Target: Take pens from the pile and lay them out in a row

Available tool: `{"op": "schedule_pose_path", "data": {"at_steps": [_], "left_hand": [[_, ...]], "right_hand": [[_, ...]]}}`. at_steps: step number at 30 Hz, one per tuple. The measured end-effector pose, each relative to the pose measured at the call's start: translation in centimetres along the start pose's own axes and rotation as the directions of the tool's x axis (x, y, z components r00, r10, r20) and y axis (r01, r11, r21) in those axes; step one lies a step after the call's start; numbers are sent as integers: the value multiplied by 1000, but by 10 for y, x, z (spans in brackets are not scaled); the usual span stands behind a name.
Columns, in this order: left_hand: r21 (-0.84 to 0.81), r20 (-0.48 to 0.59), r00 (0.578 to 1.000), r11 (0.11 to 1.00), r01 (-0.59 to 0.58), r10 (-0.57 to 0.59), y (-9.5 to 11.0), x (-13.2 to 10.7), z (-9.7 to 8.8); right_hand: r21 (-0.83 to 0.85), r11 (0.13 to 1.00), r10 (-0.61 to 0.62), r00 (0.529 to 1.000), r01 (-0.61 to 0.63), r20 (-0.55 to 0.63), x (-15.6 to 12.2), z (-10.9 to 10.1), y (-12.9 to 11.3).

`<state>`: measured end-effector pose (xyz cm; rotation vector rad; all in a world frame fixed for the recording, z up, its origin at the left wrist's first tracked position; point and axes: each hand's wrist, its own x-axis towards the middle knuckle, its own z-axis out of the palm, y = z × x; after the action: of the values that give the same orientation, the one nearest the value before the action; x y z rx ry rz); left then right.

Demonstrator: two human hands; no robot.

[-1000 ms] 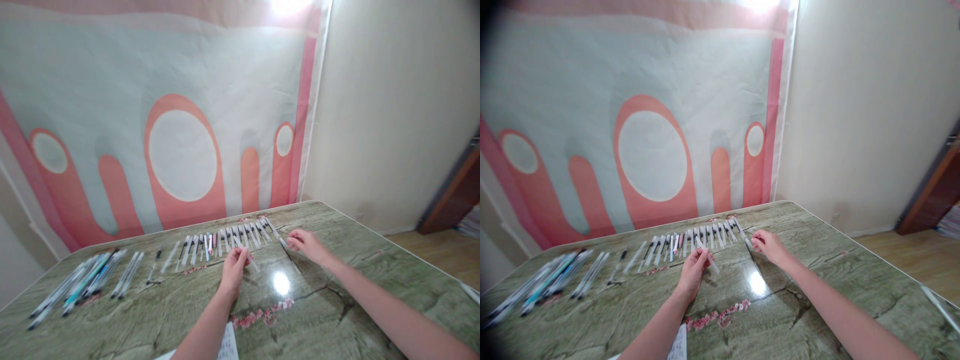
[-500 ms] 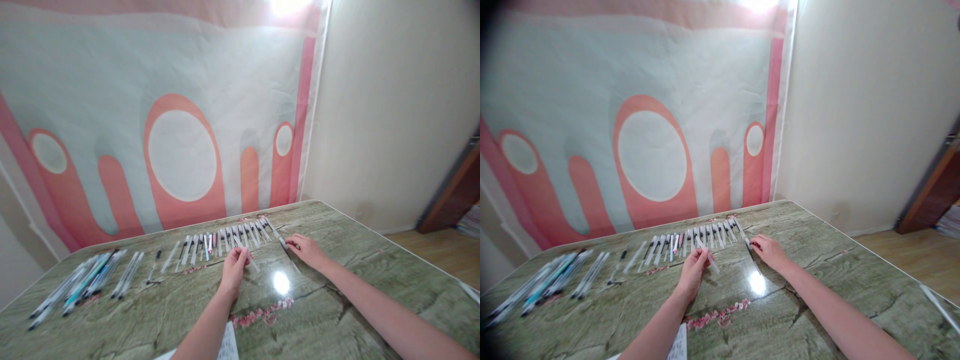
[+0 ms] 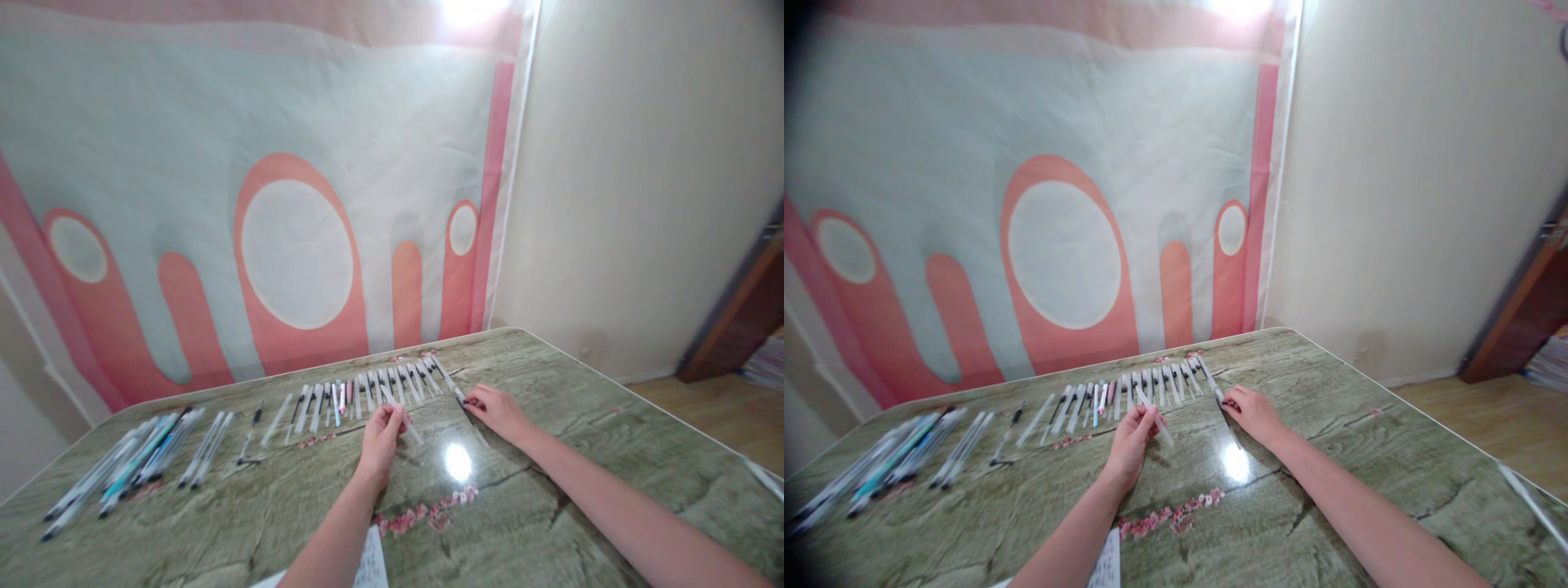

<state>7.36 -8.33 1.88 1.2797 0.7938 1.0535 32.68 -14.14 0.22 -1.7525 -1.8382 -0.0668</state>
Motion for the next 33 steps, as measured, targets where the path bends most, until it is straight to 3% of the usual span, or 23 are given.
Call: {"op": "schedule_pose_path", "data": {"at_steps": [11, 14, 17, 20, 23, 28, 33], "left_hand": [[18, 15, 1000, 1000, -8, 8, 3, -2, 1], [72, 46, 998, 997, -39, 36, 5, -4, 2], [142, 88, 994, 986, -83, 71, 9, -7, 4], [170, 141, 987, 980, -101, 78, 12, -10, 4], [163, 196, 979, 982, -94, 61, 14, -11, 4], [144, 266, 964, 987, -68, 27, 12, -11, 6], [106, 201, 980, 994, -30, 8, 3, -9, 11]], "right_hand": [[18, 999, 44, 999, -44, -15, 1, -9, -11], [99, 995, 39, 998, -34, -54, 1, -17, -35], [236, 971, -38, 999, 29, 34, -3, -22, -71], [332, 943, -77, 991, 36, 110, -11, -18, -104], [368, 930, -47, 993, 4, 107, -15, -7, -121], [382, 923, -4, 992, -46, 129, -15, 3, -120], [119, 985, 94, 966, -126, 242, -17, -5, -102]]}}
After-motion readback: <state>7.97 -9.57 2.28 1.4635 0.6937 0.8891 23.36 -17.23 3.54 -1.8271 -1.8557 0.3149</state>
